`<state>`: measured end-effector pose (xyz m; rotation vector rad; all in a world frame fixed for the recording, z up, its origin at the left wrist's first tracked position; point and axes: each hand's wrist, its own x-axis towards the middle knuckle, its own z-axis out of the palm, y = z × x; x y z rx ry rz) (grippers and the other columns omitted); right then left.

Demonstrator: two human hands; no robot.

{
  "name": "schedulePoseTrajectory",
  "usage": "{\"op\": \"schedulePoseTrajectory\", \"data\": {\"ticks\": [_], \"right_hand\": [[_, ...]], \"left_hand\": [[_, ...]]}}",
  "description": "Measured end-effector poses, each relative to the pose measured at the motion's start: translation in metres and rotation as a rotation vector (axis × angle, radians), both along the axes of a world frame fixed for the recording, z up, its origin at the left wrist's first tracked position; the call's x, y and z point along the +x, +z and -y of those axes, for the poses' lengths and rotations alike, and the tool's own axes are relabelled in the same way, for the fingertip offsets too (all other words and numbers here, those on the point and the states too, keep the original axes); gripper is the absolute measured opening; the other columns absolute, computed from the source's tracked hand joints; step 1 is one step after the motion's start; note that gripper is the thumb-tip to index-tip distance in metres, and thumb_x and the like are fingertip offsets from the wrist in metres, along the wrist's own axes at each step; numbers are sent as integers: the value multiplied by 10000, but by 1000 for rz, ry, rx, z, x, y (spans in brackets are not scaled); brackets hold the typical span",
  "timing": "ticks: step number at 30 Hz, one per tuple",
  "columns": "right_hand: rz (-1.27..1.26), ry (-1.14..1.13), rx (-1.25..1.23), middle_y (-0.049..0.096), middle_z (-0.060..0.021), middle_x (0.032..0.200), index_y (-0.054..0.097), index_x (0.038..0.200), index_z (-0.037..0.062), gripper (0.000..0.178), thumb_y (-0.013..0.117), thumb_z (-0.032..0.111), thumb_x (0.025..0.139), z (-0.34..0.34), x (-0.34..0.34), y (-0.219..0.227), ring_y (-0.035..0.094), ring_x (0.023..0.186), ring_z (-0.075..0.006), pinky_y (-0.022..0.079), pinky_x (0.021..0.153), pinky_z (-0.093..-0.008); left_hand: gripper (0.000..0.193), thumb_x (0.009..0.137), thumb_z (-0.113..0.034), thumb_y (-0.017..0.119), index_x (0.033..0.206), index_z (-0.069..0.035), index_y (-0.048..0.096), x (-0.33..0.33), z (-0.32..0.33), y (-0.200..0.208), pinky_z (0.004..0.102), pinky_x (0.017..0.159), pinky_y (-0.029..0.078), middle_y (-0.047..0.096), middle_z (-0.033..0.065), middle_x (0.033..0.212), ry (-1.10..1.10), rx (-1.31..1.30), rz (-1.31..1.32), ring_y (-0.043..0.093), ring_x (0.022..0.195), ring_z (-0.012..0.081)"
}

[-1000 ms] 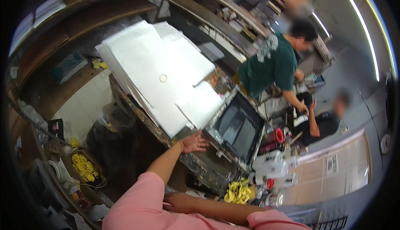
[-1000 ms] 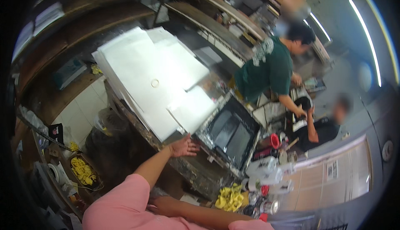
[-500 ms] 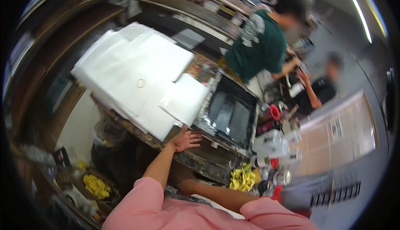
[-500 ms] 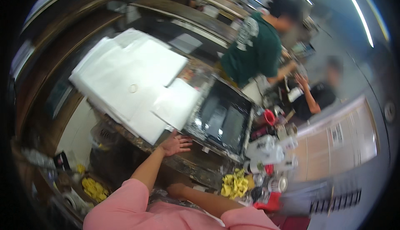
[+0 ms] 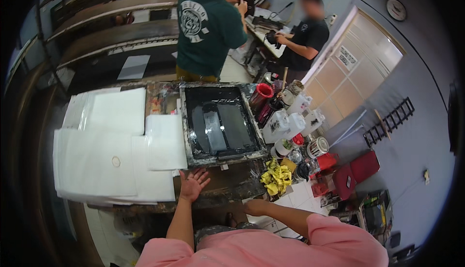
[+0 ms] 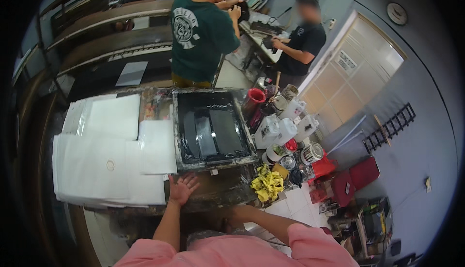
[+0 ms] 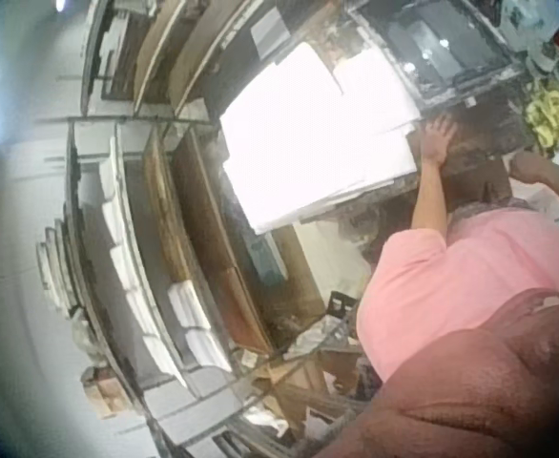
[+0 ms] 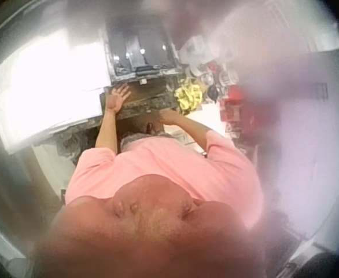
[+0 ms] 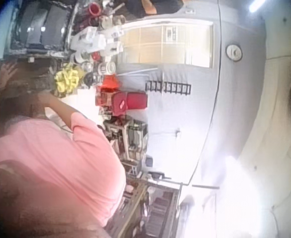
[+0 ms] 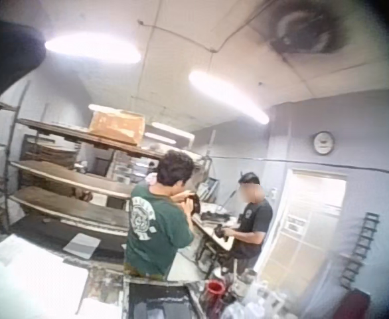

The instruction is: The person performs screen printing on white paper sheets. They place a sheet on the table, pull ink across a screen with a squeegee, lift the screen, and remove the printed sheet. This cycle repeats multiple times.

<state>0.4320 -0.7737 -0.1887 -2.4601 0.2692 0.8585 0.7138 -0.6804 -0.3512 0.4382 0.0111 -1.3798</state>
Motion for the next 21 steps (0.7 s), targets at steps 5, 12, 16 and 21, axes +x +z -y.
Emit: {"op": "schedulePoseTrajectory", "data": {"ticks": [5, 12, 16, 21], "right_hand": [[-353, -288, -44, 732, -218, 1161, 730, 1144, 19, 416, 541, 364, 1011, -7, -114, -99, 692, 1114, -403, 527, 961, -532], [-242, -1, 30, 719, -252, 1132, 724, 1106, 30, 378, 563, 348, 981, -24, -26, -64, 687, 1089, -416, 530, 940, -514], [115, -240, 85, 717, -242, 1096, 716, 1102, 36, 328, 593, 313, 975, -24, 5, -89, 681, 1062, -424, 528, 938, -518], [232, -165, 146, 717, -227, 1077, 703, 1114, 47, 339, 599, 341, 979, -22, 9, -58, 674, 1061, -423, 531, 924, -516]], "left_hand": [[1028, 879, -875, 448, 1419, -2, 496, -2, 8, 5, 602, 1148, 412, 511, 194, 1477, 12, 65, -30, 462, 1408, 383], [1035, 862, -890, 459, 1395, -4, 500, -1, 8, 10, 603, 1146, 413, 513, 197, 1475, 8, 75, -7, 473, 1397, 389], [1081, 841, -911, 457, 1412, 6, 475, 1, 9, 14, 606, 1150, 407, 487, 206, 1495, 35, 112, 38, 449, 1416, 398], [1127, 821, -924, 472, 1424, 28, 459, -4, 11, 20, 606, 1154, 403, 470, 218, 1501, 59, 155, 60, 440, 1421, 406]]}}
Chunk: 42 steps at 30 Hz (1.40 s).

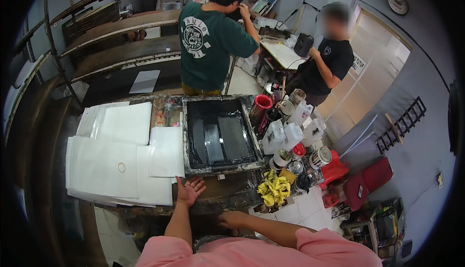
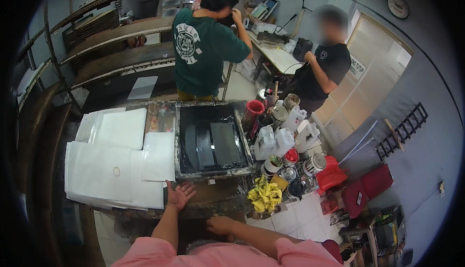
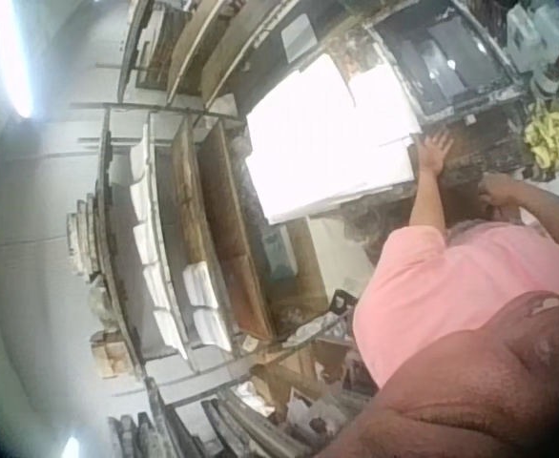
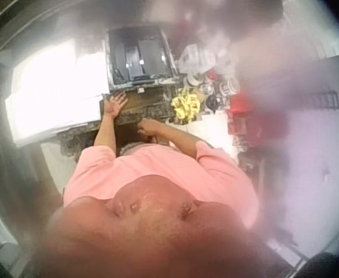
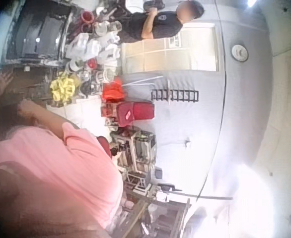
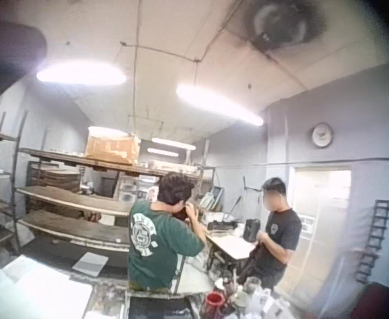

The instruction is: The person performs screen printing on white paper sheets. They place a sheet on the table, pull ink across a screen with a squeegee, lift the screen, and remove the printed sheet. This cycle repeats multiple times.

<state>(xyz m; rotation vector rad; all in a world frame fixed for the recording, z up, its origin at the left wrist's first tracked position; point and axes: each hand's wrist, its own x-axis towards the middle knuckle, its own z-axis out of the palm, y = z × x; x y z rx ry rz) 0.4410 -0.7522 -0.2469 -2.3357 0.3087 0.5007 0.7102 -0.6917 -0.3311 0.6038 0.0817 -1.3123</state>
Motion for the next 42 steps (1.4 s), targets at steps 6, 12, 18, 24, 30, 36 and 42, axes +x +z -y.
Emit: {"op": "schedulePoseTrajectory", "data": {"ticks": [6, 12, 18, 24, 30, 36, 42], "right_hand": [[-112, 100, -29, 734, -180, 1077, 705, 1137, 94, 332, 565, 359, 994, 3, -81, -39, 691, 1028, -413, 545, 897, -510], [-204, -125, 134, 726, -188, 1112, 709, 1148, 101, 362, 541, 386, 1001, 21, -146, 6, 685, 1068, -394, 538, 920, -499], [-399, -61, -65, 735, -192, 1094, 713, 1147, 90, 386, 542, 404, 1002, 42, -230, -73, 691, 1047, -397, 537, 918, -503], [-344, -250, -51, 735, -219, 1070, 711, 1091, 42, 389, 570, 388, 981, 55, -237, -69, 683, 1049, -413, 532, 922, -518], [-286, -251, -38, 742, -199, 1065, 715, 1134, 82, 400, 582, 431, 992, 44, -188, -78, 688, 1023, -411, 529, 909, -513], [-270, -168, -12, 743, -197, 1082, 714, 1165, 86, 413, 567, 434, 999, 22, -150, -77, 688, 1040, -409, 532, 908, -504], [-378, -33, -46, 730, -216, 1103, 710, 1212, 98, 426, 558, 434, 999, 8, -94, -66, 676, 1064, -425, 528, 922, -511]], "left_hand": [[1128, 828, -923, 461, 1422, 36, 465, -9, -4, -2, 608, 1164, 396, 482, 231, 1487, 33, 30, -9, 436, 1421, 411], [1154, 814, -934, 462, 1426, 45, 459, -10, -2, 3, 601, 1176, 385, 460, 238, 1509, 12, 12, 45, 440, 1419, 410], [1197, 791, -944, 477, 1461, 44, 396, -9, 0, 10, 611, 1179, 373, 402, 234, 1560, 10, 50, 53, 401, 1455, 409], [1164, 816, -927, 473, 1440, 54, 445, -8, 3, 2, 606, 1159, 404, 433, 240, 1536, 24, 42, 41, 432, 1431, 411], [1142, 831, -916, 469, 1432, 55, 457, -6, 0, 0, 615, 1157, 398, 462, 241, 1513, 29, 56, -6, 443, 1425, 416], [1128, 848, -907, 456, 1422, 64, 450, -3, 1, 4, 603, 1157, 401, 457, 243, 1516, 9, 42, -38, 449, 1427, 408], [1131, 854, -903, 449, 1439, 63, 410, -1, 1, 1, 593, 1146, 420, 453, 235, 1515, 0, 51, -48, 459, 1419, 400]]}}
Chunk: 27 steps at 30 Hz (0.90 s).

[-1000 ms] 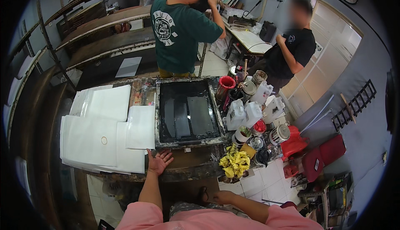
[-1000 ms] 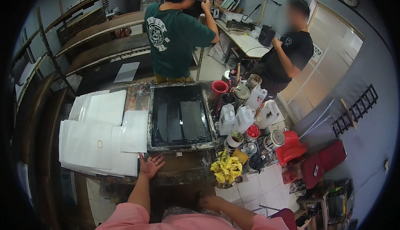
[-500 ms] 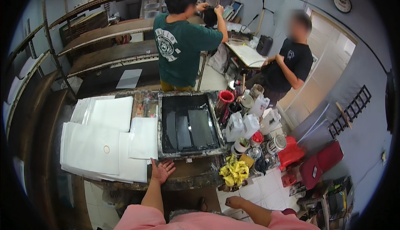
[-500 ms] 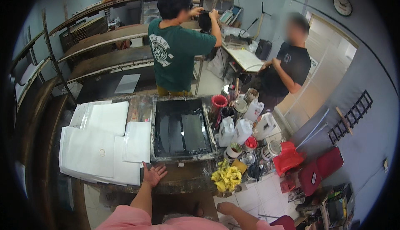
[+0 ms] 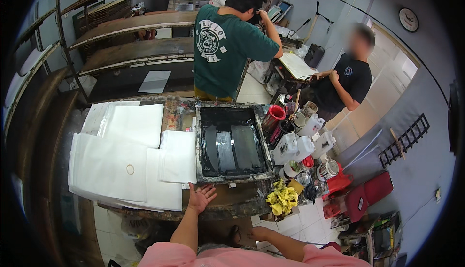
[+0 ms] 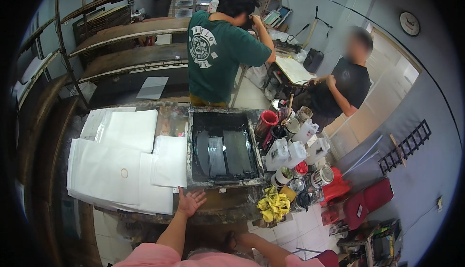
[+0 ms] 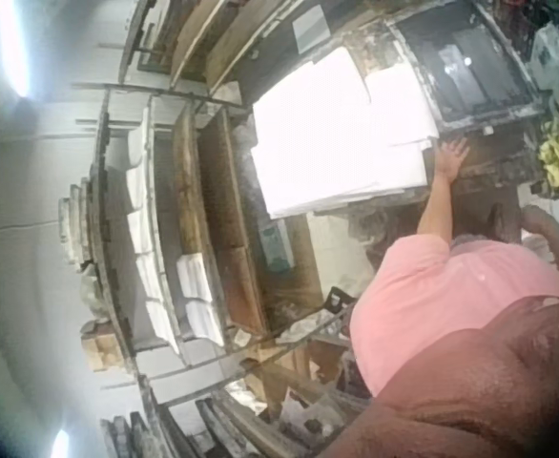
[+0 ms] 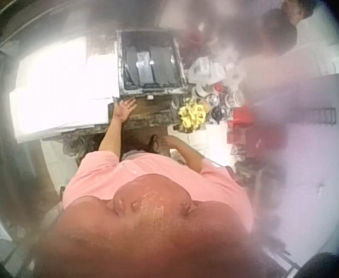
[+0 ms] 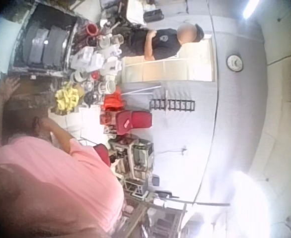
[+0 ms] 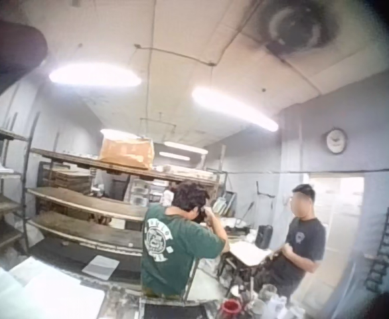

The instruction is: The person performs screen printing on white paper sheets. They place a sheet on the table, pull ink across a screen with a squeegee, lift the screen, and remove the printed sheet. This cycle repeats multiple times.

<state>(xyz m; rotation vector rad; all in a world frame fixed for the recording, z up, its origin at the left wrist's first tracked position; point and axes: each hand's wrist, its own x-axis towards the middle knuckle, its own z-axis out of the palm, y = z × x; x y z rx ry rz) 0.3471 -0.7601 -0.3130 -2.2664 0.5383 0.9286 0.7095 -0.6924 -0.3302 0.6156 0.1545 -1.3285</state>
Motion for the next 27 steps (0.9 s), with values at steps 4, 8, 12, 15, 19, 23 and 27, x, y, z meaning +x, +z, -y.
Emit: {"op": "schedulePoseTrajectory", "data": {"ticks": [4, 8, 12, 15, 19, 23, 27], "right_hand": [[183, -95, -14, 725, -229, 1099, 699, 1222, 93, 423, 558, 423, 996, -8, 30, -7, 677, 1045, -444, 530, 910, -525], [184, -175, 39, 728, -220, 1094, 700, 1199, 89, 393, 574, 397, 990, -13, 40, 8, 677, 1047, -444, 533, 909, -520], [74, -115, 2, 730, -203, 1105, 705, 1193, 87, 352, 588, 341, 980, -17, 24, 8, 682, 1062, -415, 532, 908, -508], [149, -13, 34, 742, -183, 1088, 719, 1186, 93, 345, 610, 322, 952, -10, 19, 23, 703, 1031, -377, 538, 884, -499], [77, -229, -57, 755, -175, 991, 757, 1042, 93, 311, 667, 356, 902, -26, 18, 42, 720, 926, -386, 556, 811, -489], [154, -325, -99, 748, -218, 1011, 722, 1095, 55, 321, 604, 294, 917, -23, 6, 58, 707, 965, -435, 565, 846, -541], [83, -354, -79, 733, -239, 1044, 712, 1110, 50, 342, 617, 316, 916, -31, -1, 39, 699, 1023, -416, 553, 900, -517]], "left_hand": [[1111, 865, -895, 442, 1437, 57, 415, 0, -3, -3, 593, 1142, 427, 459, 234, 1507, 0, -10, -1, 470, 1407, 400], [1100, 874, -890, 435, 1441, 53, 418, 4, -2, -5, 591, 1145, 424, 473, 230, 1492, -12, -31, 23, 477, 1396, 400], [1240, 870, -902, 398, 1601, 58, 115, 3, 0, -7, 612, 1176, 379, 278, 265, 1637, -59, -60, 26, 359, 1494, 421], [1238, 869, -907, 384, 1601, 57, 124, -1, 5, -4, 621, 1174, 375, 291, 272, 1630, -69, -23, 34, 365, 1489, 433], [1088, 894, -885, 380, 1479, 32, 375, 2, 0, 1, 599, 1165, 388, 449, 216, 1535, -1, 19, 6, 461, 1401, 401], [1098, 862, -895, 444, 1455, 28, 407, 3, 2, 2, 585, 1191, 365, 450, 210, 1532, -28, -49, 17, 410, 1457, 388], [1072, 854, -877, 495, 1433, 24, 447, 3, 6, 6, 603, 1212, 325, 435, 192, 1550, -34, -33, -32, 371, 1481, 383]]}}
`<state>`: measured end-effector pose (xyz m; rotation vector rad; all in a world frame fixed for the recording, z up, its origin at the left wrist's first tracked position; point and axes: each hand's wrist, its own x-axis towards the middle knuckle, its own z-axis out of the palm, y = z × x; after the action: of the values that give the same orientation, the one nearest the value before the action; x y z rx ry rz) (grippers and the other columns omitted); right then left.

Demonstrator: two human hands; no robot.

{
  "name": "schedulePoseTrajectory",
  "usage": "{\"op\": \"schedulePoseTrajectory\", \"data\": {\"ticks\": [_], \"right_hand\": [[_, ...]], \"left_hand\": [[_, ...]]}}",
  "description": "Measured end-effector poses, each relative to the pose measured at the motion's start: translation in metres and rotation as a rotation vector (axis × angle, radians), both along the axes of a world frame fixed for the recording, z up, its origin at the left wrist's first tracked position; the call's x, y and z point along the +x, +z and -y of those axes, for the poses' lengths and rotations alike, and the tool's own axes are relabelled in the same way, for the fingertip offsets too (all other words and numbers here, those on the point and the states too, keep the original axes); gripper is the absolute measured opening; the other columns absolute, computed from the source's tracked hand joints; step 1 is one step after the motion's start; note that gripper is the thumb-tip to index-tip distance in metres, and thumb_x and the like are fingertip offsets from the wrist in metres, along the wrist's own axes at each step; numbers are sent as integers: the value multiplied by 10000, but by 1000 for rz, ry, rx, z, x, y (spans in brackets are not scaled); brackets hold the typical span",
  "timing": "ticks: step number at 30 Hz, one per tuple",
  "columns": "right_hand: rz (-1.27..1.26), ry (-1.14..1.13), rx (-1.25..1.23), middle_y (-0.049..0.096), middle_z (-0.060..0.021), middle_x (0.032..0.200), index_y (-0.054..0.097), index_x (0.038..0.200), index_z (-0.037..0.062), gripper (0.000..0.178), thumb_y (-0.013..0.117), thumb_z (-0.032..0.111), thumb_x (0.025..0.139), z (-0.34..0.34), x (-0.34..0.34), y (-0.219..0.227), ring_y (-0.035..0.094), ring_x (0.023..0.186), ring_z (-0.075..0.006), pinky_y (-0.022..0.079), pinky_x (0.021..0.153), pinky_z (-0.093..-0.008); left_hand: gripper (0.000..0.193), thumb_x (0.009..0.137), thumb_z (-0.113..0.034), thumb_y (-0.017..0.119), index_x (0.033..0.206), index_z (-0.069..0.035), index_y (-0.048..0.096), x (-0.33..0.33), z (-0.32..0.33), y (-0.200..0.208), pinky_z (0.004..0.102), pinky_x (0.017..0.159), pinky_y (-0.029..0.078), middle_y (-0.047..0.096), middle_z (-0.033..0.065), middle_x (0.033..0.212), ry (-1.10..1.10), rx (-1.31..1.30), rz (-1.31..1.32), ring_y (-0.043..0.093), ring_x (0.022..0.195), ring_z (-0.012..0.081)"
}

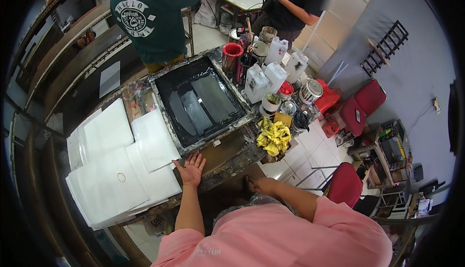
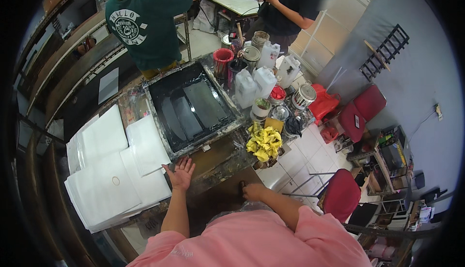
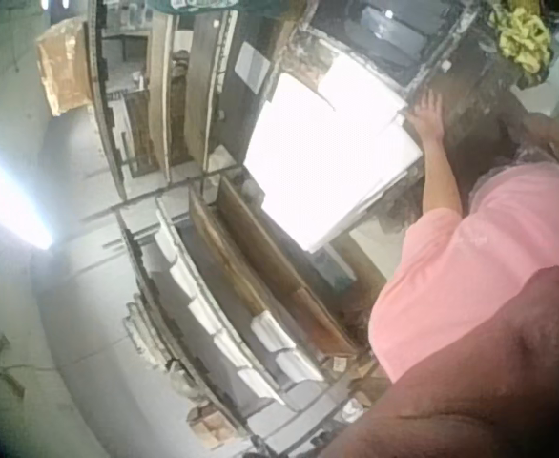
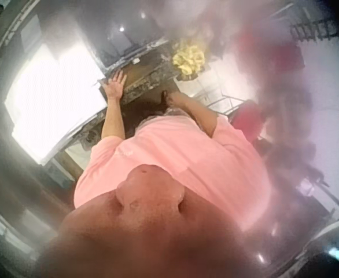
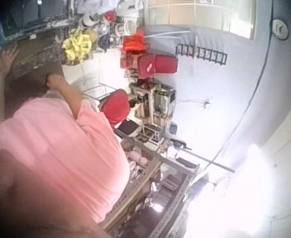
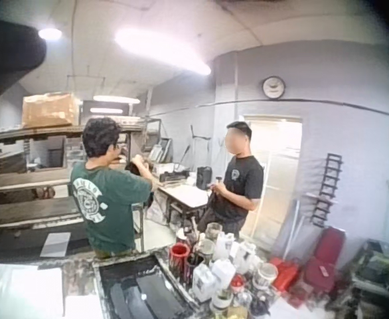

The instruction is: The person performs screen printing on white paper sheets. They place a sheet on the table, pull ink across a screen with a squeegee, lift the screen, and remove the printed sheet. This cycle repeats multiple times.

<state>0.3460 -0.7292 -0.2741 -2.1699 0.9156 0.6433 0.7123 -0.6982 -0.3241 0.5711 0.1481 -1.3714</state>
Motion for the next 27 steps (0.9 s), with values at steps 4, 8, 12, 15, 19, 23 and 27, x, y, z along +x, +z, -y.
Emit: {"op": "schedulePoseTrajectory", "data": {"ticks": [4, 8, 12, 15, 19, 23, 27], "right_hand": [[183, -10, 2, 727, -225, 1039, 718, 1080, 53, 307, 618, 303, 933, -6, -5, -19, 692, 1030, -409, 547, 913, -510], [173, -97, 6, 713, -211, 1084, 710, 1079, 54, 282, 611, 282, 947, 7, -1, 33, 679, 1053, -400, 541, 918, -505], [306, -82, -89, 710, -223, 1055, 702, 1068, 51, 274, 613, 275, 936, 19, -16, 12, 679, 1021, -415, 541, 887, -523], [272, -95, -50, 716, -237, 1026, 706, 1049, 45, 286, 598, 280, 927, 36, -16, 15, 683, 995, -431, 543, 867, -538], [160, -29, 1, 722, -253, 963, 717, 1014, 32, 299, 603, 282, 895, 49, -19, 19, 691, 932, -456, 546, 834, -557], [229, -50, 54, 727, -270, 988, 732, 1032, 33, 354, 609, 326, 877, 50, -29, 1, 701, 931, -460, 550, 835, -554], [195, 85, 73, 731, -205, 1121, 725, 1192, 123, 406, 583, 417, 951, 62, -61, -59, 688, 1031, -420, 535, 886, -530]], "left_hand": [[1098, 852, -895, 460, 1425, 42, 472, 2, -2, -11, 619, 1198, 331, 437, 207, 1558, 4, 24, 12, 390, 1472, 406], [1103, 857, -900, 437, 1413, 52, 470, -2, 1, -5, 593, 1175, 385, 469, 238, 1521, 33, 87, 43, 407, 1462, 406], [1126, 836, -904, 478, 1438, 46, 437, -5, 1, -1, 589, 1187, 379, 443, 228, 1544, 26, 52, 62, 414, 1455, 393], [1152, 832, -910, 472, 1473, 45, 409, -5, 2, -6, 584, 1197, 366, 410, 221, 1580, 45, 64, 80, 384, 1482, 388], [1188, 832, -924, 435, 1515, 45, 357, -5, 1, -7, 577, 1209, 349, 405, 219, 1587, 17, 41, 110, 348, 1508, 377], [1143, 872, -917, 345, 1539, 12, 322, 1, -10, -20, 621, 1159, 391, 433, 234, 1562, 9, 26, 69, 441, 1432, 434], [1192, 821, -941, 413, 1497, 38, 346, -11, 3, -1, 648, 1146, 404, 461, 261, 1502, 96, 170, 112, 425, 1431, 451]]}}
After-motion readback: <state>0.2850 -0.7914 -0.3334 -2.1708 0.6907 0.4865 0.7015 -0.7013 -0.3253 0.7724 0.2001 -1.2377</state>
